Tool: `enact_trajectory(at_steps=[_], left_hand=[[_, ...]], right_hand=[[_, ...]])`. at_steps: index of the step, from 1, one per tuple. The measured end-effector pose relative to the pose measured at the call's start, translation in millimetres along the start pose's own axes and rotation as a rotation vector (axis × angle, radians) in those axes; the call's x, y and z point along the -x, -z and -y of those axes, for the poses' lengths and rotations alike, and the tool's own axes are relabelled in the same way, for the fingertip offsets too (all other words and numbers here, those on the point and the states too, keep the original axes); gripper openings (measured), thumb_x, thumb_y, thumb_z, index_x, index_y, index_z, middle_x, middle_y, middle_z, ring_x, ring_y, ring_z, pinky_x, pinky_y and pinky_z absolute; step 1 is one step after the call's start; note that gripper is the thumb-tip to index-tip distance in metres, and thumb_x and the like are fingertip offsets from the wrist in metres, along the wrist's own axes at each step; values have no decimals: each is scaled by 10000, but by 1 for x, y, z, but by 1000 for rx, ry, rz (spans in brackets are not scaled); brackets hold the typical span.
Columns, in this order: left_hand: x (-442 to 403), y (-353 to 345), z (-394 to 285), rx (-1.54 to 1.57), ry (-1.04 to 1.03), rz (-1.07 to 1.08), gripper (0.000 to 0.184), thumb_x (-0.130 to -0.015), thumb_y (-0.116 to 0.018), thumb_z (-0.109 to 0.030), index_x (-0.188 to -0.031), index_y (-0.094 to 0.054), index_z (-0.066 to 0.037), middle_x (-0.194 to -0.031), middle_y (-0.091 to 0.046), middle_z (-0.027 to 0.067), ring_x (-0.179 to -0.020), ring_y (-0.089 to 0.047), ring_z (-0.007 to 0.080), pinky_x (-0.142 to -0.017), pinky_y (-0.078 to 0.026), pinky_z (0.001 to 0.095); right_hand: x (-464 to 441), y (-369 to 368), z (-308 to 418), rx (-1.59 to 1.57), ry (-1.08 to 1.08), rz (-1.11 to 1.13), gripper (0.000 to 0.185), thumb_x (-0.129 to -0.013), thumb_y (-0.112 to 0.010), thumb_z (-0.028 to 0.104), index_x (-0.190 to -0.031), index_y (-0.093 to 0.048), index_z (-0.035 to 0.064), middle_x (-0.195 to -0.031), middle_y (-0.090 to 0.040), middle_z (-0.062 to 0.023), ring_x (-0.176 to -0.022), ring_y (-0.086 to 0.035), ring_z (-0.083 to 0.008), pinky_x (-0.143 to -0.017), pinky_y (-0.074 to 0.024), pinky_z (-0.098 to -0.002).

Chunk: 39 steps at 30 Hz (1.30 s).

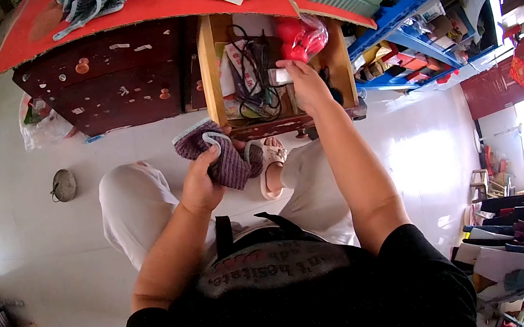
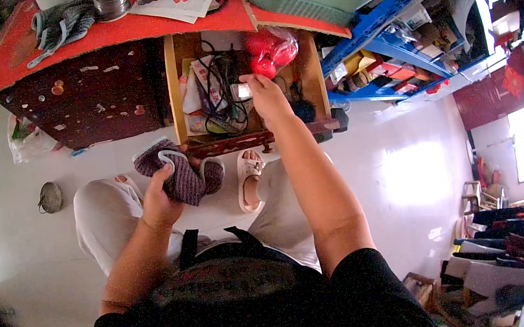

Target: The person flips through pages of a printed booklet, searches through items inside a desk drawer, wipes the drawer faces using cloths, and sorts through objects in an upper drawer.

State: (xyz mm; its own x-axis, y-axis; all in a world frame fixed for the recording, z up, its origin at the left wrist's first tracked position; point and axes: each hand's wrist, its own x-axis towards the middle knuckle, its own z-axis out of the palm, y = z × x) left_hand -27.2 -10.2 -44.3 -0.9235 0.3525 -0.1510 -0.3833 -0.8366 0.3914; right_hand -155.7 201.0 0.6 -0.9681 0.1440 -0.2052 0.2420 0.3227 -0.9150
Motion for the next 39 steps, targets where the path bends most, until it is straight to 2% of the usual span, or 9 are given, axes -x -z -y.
enact_trajectory(at_steps=[2, 4, 8, 12, 17, 20, 30, 37, 39], left_hand=[[0, -2, 1, -11, -12, -30, 414, -779, -481, -222, -1134, -416, -19, -923, -550, 132, -846, -538, 218, -753, -455, 344], [1, -2, 1, -25, -25, -63, 418, -775, -488, -226, -1132, -421, -20, -923, -550, 129, -840, -537, 214, -743, -456, 336], [1, -1, 1, -31, -25, -31, 424, -770, -501, -236, -1128, -430, -21, -913, -550, 123, -829, -537, 204, -732, -456, 326], [0, 0, 1, -60, -22, -35, 425, -767, -510, -239, -1124, -431, -22, -914, -552, 124, -829, -538, 199, -734, -456, 325], [-3, 2, 4, -72, -43, -30, 413, -767, -512, -216, -1120, -429, -16, -914, -556, 135, -844, -539, 206, -747, -454, 328], [-4, 1, 5, -49, -61, -17, 405, -769, -510, -198, -1118, -426, -10, -912, -557, 141, -865, -537, 218, -768, -450, 337], [-3, 5, 3, 26, -37, 29, 388, -779, -492, -160, -1128, -404, -15, -933, -544, 144, -916, -524, 236, -802, -442, 371], [-3, 4, 5, 30, -62, -30, 383, -780, -484, -162, -1124, -401, -16, -932, -546, 147, -914, -526, 241, -807, -436, 366], [-3, 0, 5, 11, -64, 18, 390, -779, -483, -175, -1125, -403, -14, -931, -549, 149, -908, -530, 244, -813, -431, 366]], right_hand=[[3, 3, -6, 14, -63, -10, 223, -876, -414, 213, -982, -581, 109, -977, -545, -52, -917, -463, -151, -796, -363, -277], [1, 9, -20, 416, 349, -20, 232, -864, -428, 227, -964, -574, 78, -910, -582, -73, -852, -520, -177, -762, -393, -285], [1, 21, -29, 576, 443, -175, 239, -849, -454, 240, -953, -571, 60, -800, -599, -102, -735, -570, -226, -687, -435, -317], [2, 20, -9, 616, 103, 192, 414, -798, -456, 454, -944, -588, 90, -862, -601, -146, -851, -565, -299, -736, -431, -360], [-14, -19, -2, 846, 140, -4, 671, -696, -508, 585, -1005, -525, -11, -925, -577, -193, -919, -542, -309, -793, -417, -354], [-16, -42, 13, 1056, 2, -14, 826, -617, -597, 572, -1126, -370, -38, -1116, -477, -218, -1025, -482, -337, -849, -401, -385], [-43, -32, -16, 745, -100, -131, 675, -645, -587, 300, -1154, -335, -66, -1134, -443, -275, -1065, -452, -346, -882, -371, -351], [-47, 2, -20, 291, 40, -183, 345, -672, -553, 163, -952, -483, -27, -800, -522, -89, -684, -504, -193, -612, -416, -296], [-43, 18, -19, 10, -136, -29, 225, -696, -565, 131, -889, -496, 37, -718, -511, -38, -596, -486, -136, -511, -390, -244]])
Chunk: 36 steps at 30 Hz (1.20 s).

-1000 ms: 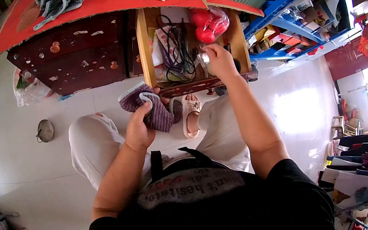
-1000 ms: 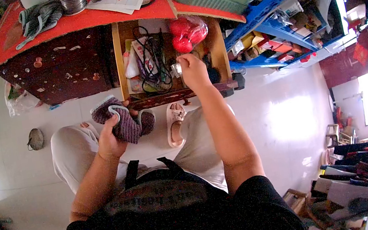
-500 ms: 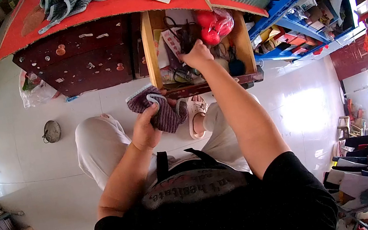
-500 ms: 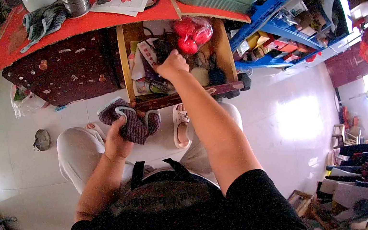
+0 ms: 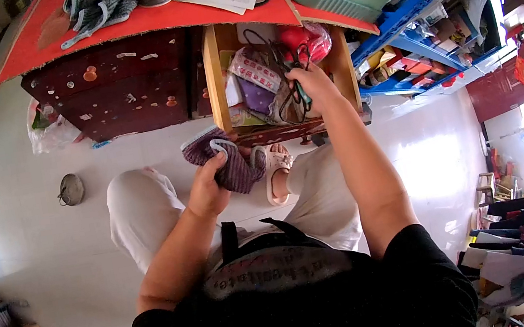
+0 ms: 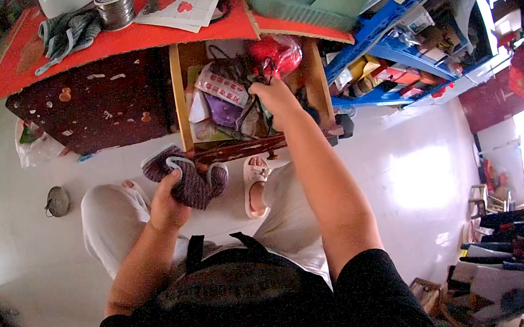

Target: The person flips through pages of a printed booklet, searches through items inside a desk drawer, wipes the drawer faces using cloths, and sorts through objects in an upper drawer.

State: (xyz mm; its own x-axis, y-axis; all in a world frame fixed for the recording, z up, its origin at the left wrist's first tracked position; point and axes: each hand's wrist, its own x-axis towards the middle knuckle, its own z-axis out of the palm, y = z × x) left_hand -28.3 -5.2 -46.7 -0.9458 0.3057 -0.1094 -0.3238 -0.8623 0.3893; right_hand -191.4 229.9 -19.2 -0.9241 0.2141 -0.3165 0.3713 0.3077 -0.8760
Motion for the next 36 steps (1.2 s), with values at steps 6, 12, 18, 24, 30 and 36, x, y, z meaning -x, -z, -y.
enact_trajectory(at_steps=[6, 12, 18, 24, 30, 36], left_hand=[[0, 3, 3, 35, 2, -20, 396, -778, -480, -178, -1129, -409, -8, -929, -552, 150, -900, -533, 242, -818, -427, 370], [1, -4, 3, 4, -57, -100, 411, -776, -483, -174, -1141, -404, -2, -935, -551, 143, -907, -527, 236, -821, -427, 374], [1, 6, 1, 21, 35, -4, 419, -777, -486, -159, -1155, -394, -3, -967, -541, 138, -927, -518, 235, -841, -409, 375], [-1, -13, 7, -69, -171, -12, 435, -767, -514, -148, -1163, -396, -12, -1013, -532, 121, -949, -506, 208, -861, -391, 346], [9, -14, 9, -302, 65, 129, 437, -762, -548, -103, -1166, -399, -30, -1086, -489, 63, -992, -467, 177, -883, -354, 309], [13, -24, 3, -727, -227, 168, 472, -769, -525, -79, -1199, -341, -12, -1121, -442, 61, -998, -437, 138, -861, -354, 273]], right_hand=[[51, 29, 30, -98, 67, 260, 148, -753, -542, 62, -893, -496, 73, -701, -510, -27, -578, -465, -83, -449, -354, -209], [95, 39, 42, -368, 36, 332, 165, -749, -505, 17, -911, -491, -8, -689, -536, -73, -493, -452, -116, -434, -338, -218], [105, 34, 40, -325, 245, 356, 236, -739, -534, 6, -965, -467, 6, -655, -486, -31, -519, -428, -82, -430, -324, -203], [144, 33, 63, -413, 260, 402, 333, -711, -578, -7, -1022, -467, 31, -713, -520, -33, -530, -428, -67, -416, -314, -188], [164, -22, 26, 182, 651, 401, 618, -660, -693, 117, -1181, -386, -11, -1054, -512, -58, -984, -462, -146, -867, -349, -280], [172, -34, 36, 334, 495, 583, 661, -632, -729, 175, -1176, -392, 10, -1028, -519, -95, -951, -457, -142, -871, -334, -279]])
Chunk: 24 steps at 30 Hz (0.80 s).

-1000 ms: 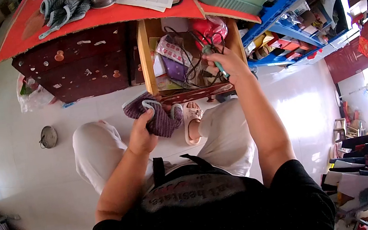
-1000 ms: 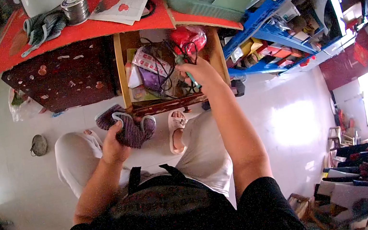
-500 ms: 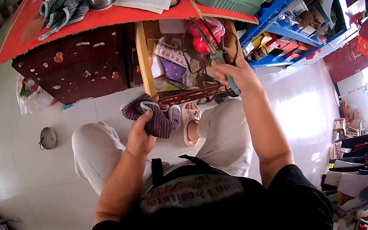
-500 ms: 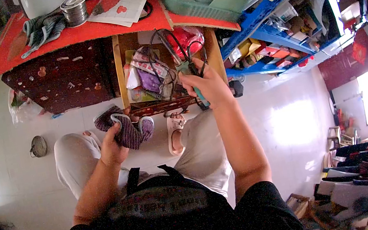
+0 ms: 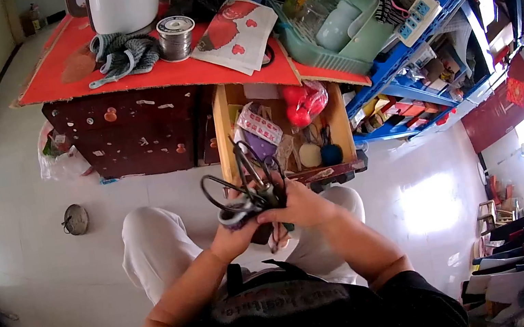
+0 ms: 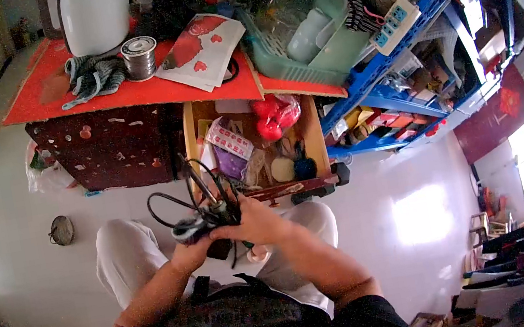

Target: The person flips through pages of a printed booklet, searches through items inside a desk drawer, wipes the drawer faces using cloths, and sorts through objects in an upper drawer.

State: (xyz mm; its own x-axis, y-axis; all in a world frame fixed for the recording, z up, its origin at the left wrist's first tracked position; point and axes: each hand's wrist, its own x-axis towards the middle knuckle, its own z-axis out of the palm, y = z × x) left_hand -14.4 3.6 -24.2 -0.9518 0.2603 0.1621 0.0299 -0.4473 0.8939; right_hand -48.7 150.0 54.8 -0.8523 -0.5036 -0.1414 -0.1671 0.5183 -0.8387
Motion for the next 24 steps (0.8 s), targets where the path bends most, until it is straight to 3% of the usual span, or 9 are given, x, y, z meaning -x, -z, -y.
enact_trajectory(at_steps=[2, 4, 5, 6, 9, 11, 16, 22, 24], left_hand=[[0, 1, -2, 2, -61, 17, 450, -769, -527, -77, -1183, -361, -12, -1124, -438, 57, -987, -441, 136, -853, -356, 268], [4, 12, 9, 138, 164, -65, 430, -761, -536, -71, -1163, -395, -17, -1106, -451, 47, -965, -447, 135, -848, -351, 252], [3, 17, 20, 288, 182, -179, 411, -761, -528, -77, -1154, -420, -25, -1070, -475, 39, -951, -445, 125, -843, -349, 243], [-3, 13, 7, 448, 78, -239, 404, -768, -487, -62, -1164, -417, -32, -1060, -499, 57, -975, -455, 138, -851, -360, 263], [-8, 18, -3, 714, 140, -338, 400, -769, -424, -25, -1169, -414, -30, -1113, -495, 96, -1041, -463, 194, -857, -387, 312], [-7, 18, 3, 721, 178, -300, 400, -768, -428, -27, -1168, -415, -29, -1106, -499, 95, -1050, -459, 192, -862, -385, 311], [-7, 12, 9, 693, 281, -208, 382, -773, -450, -43, -1153, -423, -19, -1095, -507, 108, -1079, -446, 190, -882, -374, 319], [-7, 18, 11, 659, 287, -181, 416, -765, -476, -112, -1167, -413, -25, -1078, -516, 126, -926, -524, 201, -812, -435, 353], [-7, 16, 12, 613, 288, -164, 414, -764, -482, -118, -1161, -416, -22, -1072, -517, 125, -939, -516, 198, -823, -432, 350]], right_hand=[[-1, 14, 17, -40, -18, 57, 583, -631, -721, 167, -1118, -446, 3, -972, -542, -87, -907, -472, -130, -839, -357, -269], [-2, 26, 28, -18, -233, 28, 504, -649, -694, 145, -1082, -482, -3, -909, -561, -67, -851, -491, -122, -798, -385, -262], [-5, 33, 13, -47, -157, -50, 428, -674, -659, 126, -1055, -504, 9, -862, -566, -49, -792, -497, -104, -748, -410, -252], [-9, 45, 20, -40, -169, -146, 473, -686, -660, 256, -1034, -509, -26, -920, -588, -108, -839, -532, -187, -794, -405, -294], [-31, 89, 71, -318, -4, -439, 234, -698, -645, 197, -872, -571, 59, -749, -582, -31, -589, -484, -76, -490, -375, -207], [-50, 121, 106, -514, -94, -576, 181, -729, -627, 200, -835, -570, 64, -704, -576, -23, -552, -489, -71, -448, -369, -196], [-147, 180, 106, -612, 227, -536, 237, -719, -646, 272, -819, -586, 66, -707, -574, -59, -558, -509, -105, -467, -413, -234], [-273, 199, 21, -290, -3, -764, 196, -779, -579, 184, -865, -561, 9, -770, -593, -54, -688, -551, -164, -632, -440, -273], [-260, 176, 41, -318, -97, -633, 250, -759, -585, 271, -886, -596, 56, -789, -604, -92, -726, -566, -207, -653, -439, -295]])
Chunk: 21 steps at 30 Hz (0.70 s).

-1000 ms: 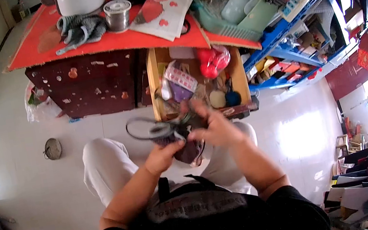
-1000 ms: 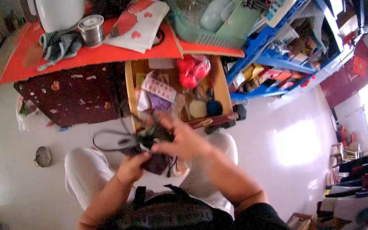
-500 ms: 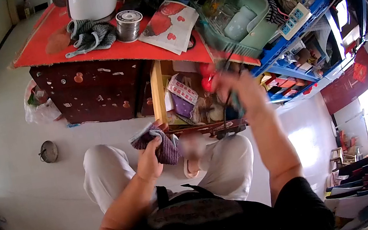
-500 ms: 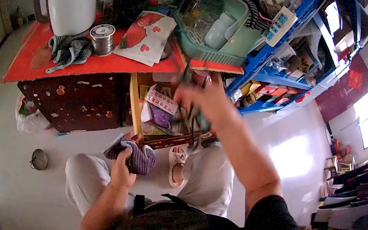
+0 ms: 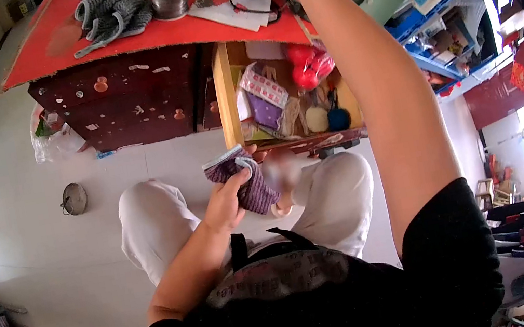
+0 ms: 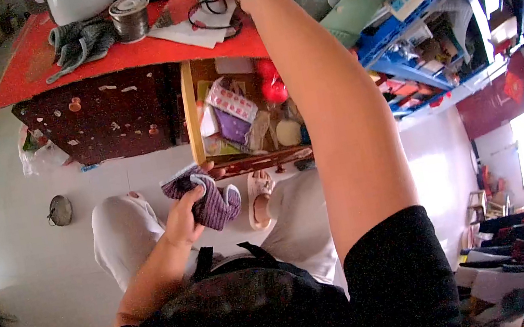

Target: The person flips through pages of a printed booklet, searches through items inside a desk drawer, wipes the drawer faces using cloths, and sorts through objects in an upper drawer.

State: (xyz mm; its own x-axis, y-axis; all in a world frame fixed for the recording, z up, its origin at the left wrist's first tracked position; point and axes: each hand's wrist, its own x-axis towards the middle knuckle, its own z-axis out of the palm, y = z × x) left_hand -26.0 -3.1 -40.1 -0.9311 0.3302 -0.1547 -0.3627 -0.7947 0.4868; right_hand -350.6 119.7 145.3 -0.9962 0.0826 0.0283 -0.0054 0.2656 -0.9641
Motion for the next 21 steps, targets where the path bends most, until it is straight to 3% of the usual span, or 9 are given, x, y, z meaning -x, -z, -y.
enact_trajectory(at_steps=[2, 6, 8, 11, 12, 13, 15, 18, 21], left_hand=[[-2, 8, 7, -13, 1, -4, 417, -762, -488, -117, -1161, -414, -22, -1077, -513, 120, -962, -505, 204, -825, -430, 356], [-2, 3, 5, -37, 9, 8, 428, -748, -514, -110, -1155, -413, -24, -1102, -497, 104, -1031, -470, 228, -833, -424, 382], [-2, 2, 6, -30, -3, 5, 433, -742, -522, -105, -1153, -413, -23, -1106, -494, 99, -1045, -461, 236, -837, -422, 389], [-2, 1, 8, -15, -52, 6, 438, -736, -533, -103, -1148, -410, -20, -1105, -492, 100, -1035, -469, 238, -840, -424, 388], [-2, 0, 9, -10, -78, 10, 437, -736, -535, -105, -1146, -408, -19, -1100, -492, 105, -1011, -484, 232, -838, -427, 379], [-1, 0, 10, -11, -81, 8, 437, -736, -535, -105, -1146, -408, -19, -1100, -492, 105, -1011, -484, 232, -838, -427, 379], [0, 2, 10, 43, 62, 14, 409, -753, -523, -71, -1144, -412, -30, -1061, -485, 58, -956, -460, 140, -811, -397, 279], [-5, 3, 12, 36, 61, 104, 419, -752, -526, -84, -1148, -402, -25, -1012, -488, 58, -957, -462, 150, -827, -385, 286], [-6, 4, 12, 15, 79, 118, 421, -751, -523, -83, -1149, -402, -22, -974, -487, 57, -952, -469, 159, -832, -378, 288]], right_hand=[[16, -2, 6, 16, -92, 125, 308, -739, -590, 357, -908, -630, 104, -807, -615, -130, -763, -582, -250, -673, -437, -317], [64, 7, 12, 463, 387, -162, 392, -750, -569, 342, -927, -569, -8, -812, -601, -161, -740, -567, -206, -670, -432, -342], [98, 19, 7, 389, 544, -25, 369, -753, -553, 319, -918, -571, -11, -851, -592, -193, -796, -579, -236, -702, -440, -348], [128, 35, -37, 675, 588, 206, 264, -766, -553, 307, -843, -608, 60, -739, -623, -111, -685, -599, -217, -647, -457, -309], [149, 36, -59, 545, 356, 404, 257, -759, -560, 295, -829, -601, 51, -744, -619, -119, -676, -600, -251, -630, -461, -314], [162, 36, -83, 742, 451, 401, 206, -803, -510, 229, -840, -588, 41, -719, -601, -63, -676, -571, -150, -647, -446, -279], [168, 34, -128, 692, 67, 346, 283, -758, -567, 257, -944, -565, 44, -834, -603, -136, -799, -584, -248, -736, -442, -316], [147, 36, -191, 960, 303, 96, 402, -748, -570, 262, -1058, -486, 19, -946, -570, -186, -882, -548, -331, -781, -430, -367], [145, 32, -184, 1046, 36, 186, 514, -719, -581, 258, -1124, -405, -6, -1024, -523, -221, -949, -510, -356, -804, -421, -404]])
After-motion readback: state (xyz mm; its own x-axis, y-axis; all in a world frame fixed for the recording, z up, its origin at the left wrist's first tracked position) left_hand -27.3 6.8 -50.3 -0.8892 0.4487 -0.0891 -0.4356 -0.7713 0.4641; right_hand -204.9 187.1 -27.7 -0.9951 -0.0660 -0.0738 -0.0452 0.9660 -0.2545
